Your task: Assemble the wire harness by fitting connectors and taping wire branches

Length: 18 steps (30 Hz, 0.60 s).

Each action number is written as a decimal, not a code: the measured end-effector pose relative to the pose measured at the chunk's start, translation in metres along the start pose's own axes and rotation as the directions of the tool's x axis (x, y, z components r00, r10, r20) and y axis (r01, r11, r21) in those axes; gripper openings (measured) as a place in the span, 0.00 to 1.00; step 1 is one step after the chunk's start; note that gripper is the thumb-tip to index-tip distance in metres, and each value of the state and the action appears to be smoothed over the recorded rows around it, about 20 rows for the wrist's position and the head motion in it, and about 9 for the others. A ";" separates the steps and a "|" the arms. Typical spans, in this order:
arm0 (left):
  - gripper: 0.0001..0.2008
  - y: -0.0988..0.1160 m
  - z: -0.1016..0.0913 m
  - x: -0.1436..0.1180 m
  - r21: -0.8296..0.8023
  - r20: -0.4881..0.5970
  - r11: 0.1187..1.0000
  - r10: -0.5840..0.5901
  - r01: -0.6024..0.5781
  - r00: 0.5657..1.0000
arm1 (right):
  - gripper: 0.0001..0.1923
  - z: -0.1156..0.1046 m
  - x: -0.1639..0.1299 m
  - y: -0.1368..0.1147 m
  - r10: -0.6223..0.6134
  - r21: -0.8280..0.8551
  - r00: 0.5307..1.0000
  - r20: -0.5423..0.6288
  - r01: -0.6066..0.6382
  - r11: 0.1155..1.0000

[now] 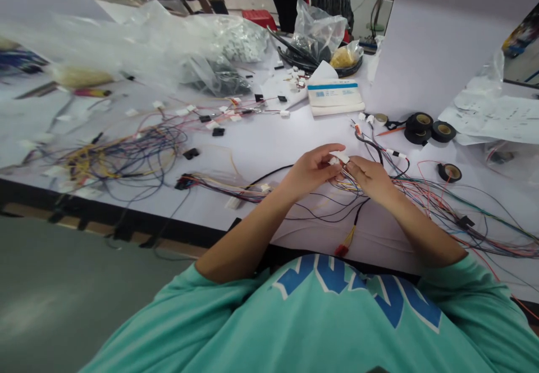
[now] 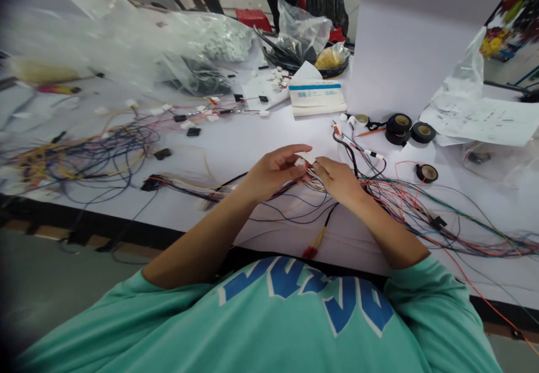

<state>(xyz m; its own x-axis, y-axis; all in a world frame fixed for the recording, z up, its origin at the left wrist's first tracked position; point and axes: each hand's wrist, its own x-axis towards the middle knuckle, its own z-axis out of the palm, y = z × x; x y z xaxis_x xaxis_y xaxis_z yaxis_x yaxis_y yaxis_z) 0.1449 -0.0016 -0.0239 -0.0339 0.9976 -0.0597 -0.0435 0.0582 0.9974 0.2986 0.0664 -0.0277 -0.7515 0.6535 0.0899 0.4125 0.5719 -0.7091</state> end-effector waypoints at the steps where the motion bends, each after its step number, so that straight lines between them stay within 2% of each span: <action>1: 0.24 0.000 -0.001 -0.001 -0.005 0.005 1.000 -0.002 0.002 1.000 | 0.14 0.001 0.000 0.000 0.002 0.000 1.000 -0.018 -0.002 1.000; 7: 0.24 -0.004 -0.004 -0.004 -0.019 -0.015 1.000 -0.008 0.008 1.000 | 0.13 0.008 0.001 0.007 -0.090 -0.020 0.983 -0.159 0.088 0.996; 13: 0.22 -0.008 -0.006 -0.005 -0.161 -0.013 0.984 -0.083 0.080 0.996 | 0.10 0.013 -0.002 0.006 0.032 0.150 0.973 -0.227 0.003 0.989; 18: 0.20 -0.012 -0.004 -0.004 -0.259 0.012 0.963 -0.075 0.075 0.997 | 0.09 0.019 -0.003 0.000 0.029 0.236 0.960 -0.278 0.039 0.971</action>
<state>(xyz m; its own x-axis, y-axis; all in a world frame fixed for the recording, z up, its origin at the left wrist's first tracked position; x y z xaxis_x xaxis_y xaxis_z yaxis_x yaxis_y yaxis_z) 0.1420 -0.0065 -0.0358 -0.0183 0.9909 -0.1336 -0.3033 0.1218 0.9451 0.2912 0.0553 -0.0415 -0.5665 0.7818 0.2605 0.2498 0.4641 -0.8498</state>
